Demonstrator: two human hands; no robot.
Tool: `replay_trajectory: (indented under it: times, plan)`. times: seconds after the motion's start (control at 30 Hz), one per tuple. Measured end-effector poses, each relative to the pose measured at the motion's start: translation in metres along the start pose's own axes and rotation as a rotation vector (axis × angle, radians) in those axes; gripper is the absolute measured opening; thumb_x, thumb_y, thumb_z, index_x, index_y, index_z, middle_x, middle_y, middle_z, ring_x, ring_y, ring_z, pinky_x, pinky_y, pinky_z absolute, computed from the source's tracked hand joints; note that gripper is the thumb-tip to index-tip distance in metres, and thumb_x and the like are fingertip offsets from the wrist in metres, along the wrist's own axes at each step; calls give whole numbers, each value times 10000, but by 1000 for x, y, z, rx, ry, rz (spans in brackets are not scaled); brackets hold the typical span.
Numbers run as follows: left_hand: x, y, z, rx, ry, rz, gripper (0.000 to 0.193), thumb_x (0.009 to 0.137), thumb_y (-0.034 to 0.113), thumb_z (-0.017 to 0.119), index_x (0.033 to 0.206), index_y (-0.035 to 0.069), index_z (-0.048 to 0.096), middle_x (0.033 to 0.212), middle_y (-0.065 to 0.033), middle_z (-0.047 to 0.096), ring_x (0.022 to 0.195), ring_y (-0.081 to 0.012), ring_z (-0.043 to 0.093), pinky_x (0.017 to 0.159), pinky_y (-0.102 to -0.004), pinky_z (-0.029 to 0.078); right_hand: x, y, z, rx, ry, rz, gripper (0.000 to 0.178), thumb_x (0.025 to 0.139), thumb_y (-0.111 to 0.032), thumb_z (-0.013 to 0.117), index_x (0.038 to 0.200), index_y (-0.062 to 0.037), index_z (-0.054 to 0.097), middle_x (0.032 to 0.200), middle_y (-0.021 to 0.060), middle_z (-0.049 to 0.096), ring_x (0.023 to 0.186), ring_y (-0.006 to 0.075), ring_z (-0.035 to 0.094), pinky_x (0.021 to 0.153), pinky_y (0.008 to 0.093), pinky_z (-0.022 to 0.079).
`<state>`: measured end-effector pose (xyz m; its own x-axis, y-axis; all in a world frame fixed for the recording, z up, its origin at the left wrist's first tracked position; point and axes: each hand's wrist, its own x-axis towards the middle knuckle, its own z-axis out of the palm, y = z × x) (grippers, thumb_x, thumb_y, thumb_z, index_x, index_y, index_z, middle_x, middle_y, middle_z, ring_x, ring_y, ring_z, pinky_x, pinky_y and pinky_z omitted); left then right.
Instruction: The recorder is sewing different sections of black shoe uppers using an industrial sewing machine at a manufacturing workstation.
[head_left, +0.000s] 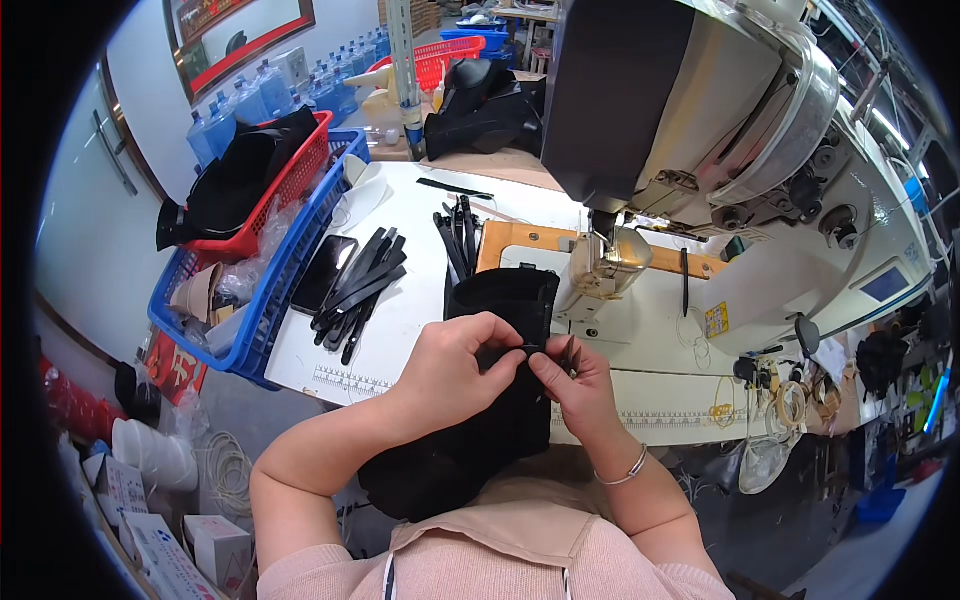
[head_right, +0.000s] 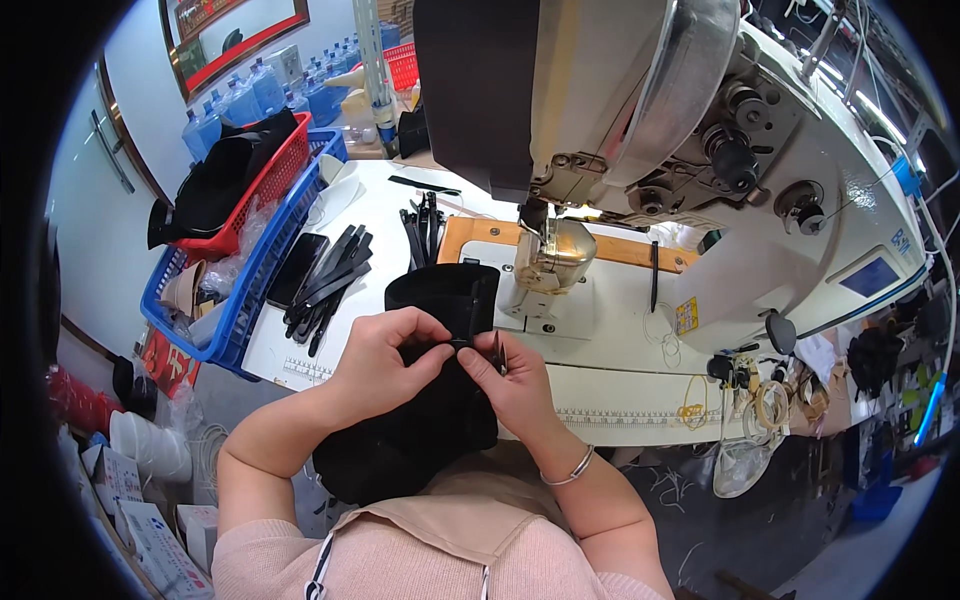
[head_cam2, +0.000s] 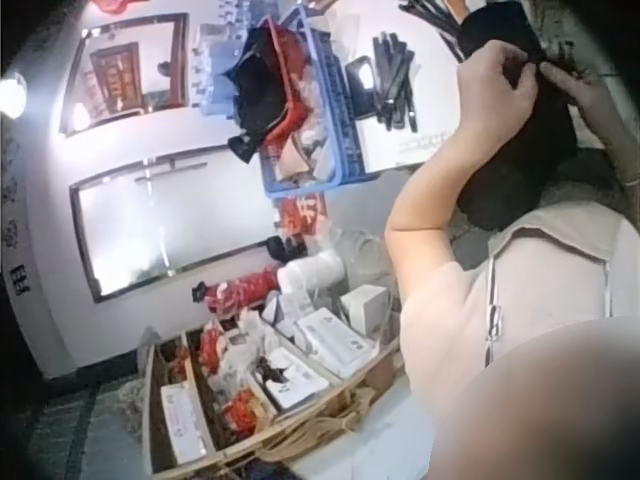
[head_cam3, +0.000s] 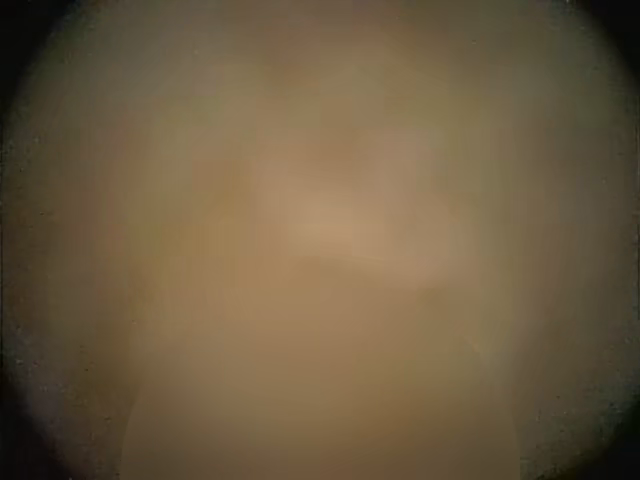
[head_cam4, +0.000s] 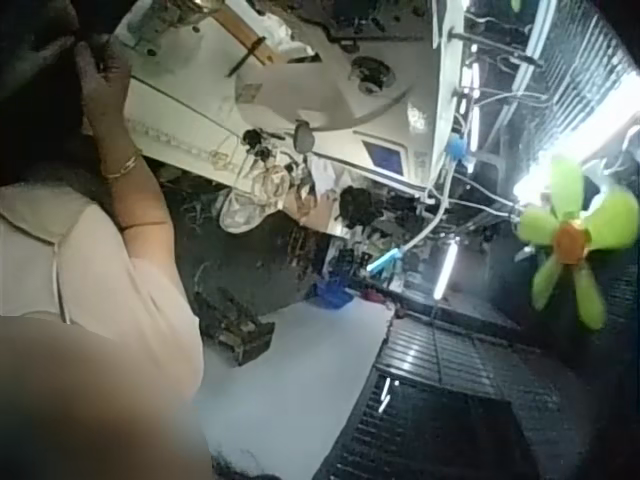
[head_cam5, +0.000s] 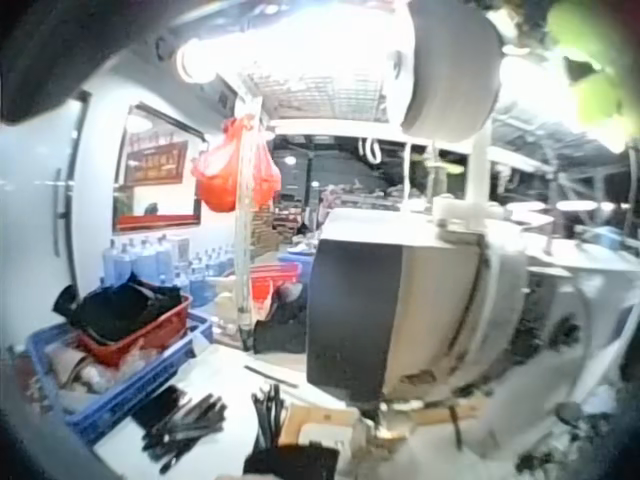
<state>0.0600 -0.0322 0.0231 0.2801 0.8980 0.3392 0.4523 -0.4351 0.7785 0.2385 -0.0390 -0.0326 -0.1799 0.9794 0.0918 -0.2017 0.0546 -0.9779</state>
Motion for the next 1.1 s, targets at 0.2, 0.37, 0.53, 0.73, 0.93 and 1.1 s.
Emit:
replay_trajectory:
  times: [0.2,0.37,0.53,0.73,0.93,1.1]
  plan:
    - [24,2,-25,372,-48,292,765,648,248,795,1294,51,435,1090,-132,602,1175,-316,461,999,-421,274,-2,1,4,88,49,-32,86,894,-119,638,912,-36,621,714,-86,545,629,4,440,561,172,354]
    - [54,2,-33,286,-451,3,474,662,373,793,987,53,662,973,-98,629,997,-255,553,1011,-434,247,-3,7,0,197,100,-30,71,893,-114,635,934,-56,630,704,-86,548,585,-3,421,518,172,320]
    - [55,-18,-29,204,-445,290,427,685,381,782,959,70,682,928,-56,625,960,-219,560,1001,-410,248,1,9,2,277,125,19,67,891,-109,633,944,-66,630,694,-90,537,558,-4,401,498,173,300]
    - [69,-15,-27,252,-639,104,396,744,404,732,960,75,695,1014,-84,642,1031,-242,562,1042,-452,232,3,7,1,214,144,-21,77,891,-116,637,945,-62,629,718,-89,553,595,-3,432,529,170,336]
    - [69,-32,-13,91,-514,59,368,783,380,700,944,50,696,1047,-107,651,1073,-246,561,1037,-403,267,9,3,4,245,230,-16,63,887,-113,639,928,-64,634,717,-88,554,584,-5,427,511,167,321]
    - [80,-31,-1,-103,-457,99,269,766,201,713,859,-44,651,854,-104,639,769,-209,607,702,-303,484,16,1,0,257,291,10,58,880,-126,650,904,-74,639,712,-87,554,567,-7,411,497,167,307]
